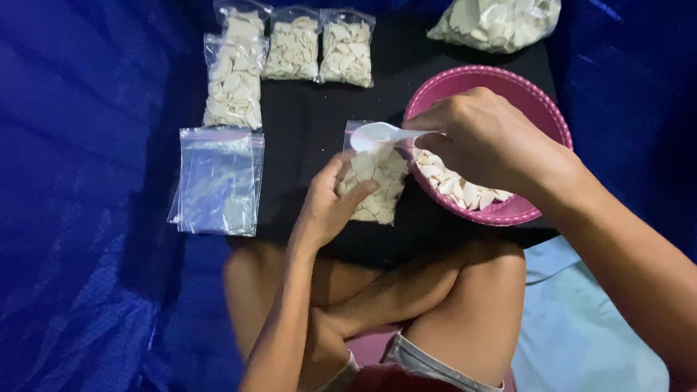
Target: Packaging small white food pieces from a bowl into individual plastic bags using a spoon and hands.
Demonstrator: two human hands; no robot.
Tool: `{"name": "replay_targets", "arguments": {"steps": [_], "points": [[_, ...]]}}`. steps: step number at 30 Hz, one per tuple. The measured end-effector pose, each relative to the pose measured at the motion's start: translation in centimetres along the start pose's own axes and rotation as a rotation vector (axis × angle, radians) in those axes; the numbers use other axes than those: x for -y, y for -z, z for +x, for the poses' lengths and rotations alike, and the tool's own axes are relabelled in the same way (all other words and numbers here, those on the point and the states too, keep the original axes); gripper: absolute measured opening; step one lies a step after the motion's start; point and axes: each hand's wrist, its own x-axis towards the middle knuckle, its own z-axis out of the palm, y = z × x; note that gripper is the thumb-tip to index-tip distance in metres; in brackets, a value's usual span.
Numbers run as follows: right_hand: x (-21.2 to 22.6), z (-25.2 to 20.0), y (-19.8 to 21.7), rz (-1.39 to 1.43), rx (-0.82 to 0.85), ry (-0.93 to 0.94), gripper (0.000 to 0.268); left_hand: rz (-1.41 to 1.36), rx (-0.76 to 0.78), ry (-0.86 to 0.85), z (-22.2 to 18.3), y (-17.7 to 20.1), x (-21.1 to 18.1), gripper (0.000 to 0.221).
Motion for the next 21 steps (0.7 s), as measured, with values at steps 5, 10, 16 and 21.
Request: {"name": "replay_targets", "arguments": {"steps": [5, 10, 16, 21], "points": [[-1.1, -0.4, -0.4, -0.055, -0.104, 0.088, 0.019, -0.079, -0.003, 0.008, 0.1, 0.0, -0.5, 0.048], [-3.5, -1.8, 0.9, -0.074, -0.311, 0.271, 0.033, -0.109, 0.017, -0.027, 0.0, 0.1, -0.1, 0.052], [-7.7, -3.2, 0.1, -0.083, -0.302, 0.011, 0.029, -0.232, 0.007, -0.01, 0.1, 0.0, 0.6, 0.046], [-10.2, -3.3, -1.8, -0.229, -0.183, -0.366, 0.029, -0.207, -0.028, -0.043, 0.1, 0.1, 1.0, 0.042]]}}
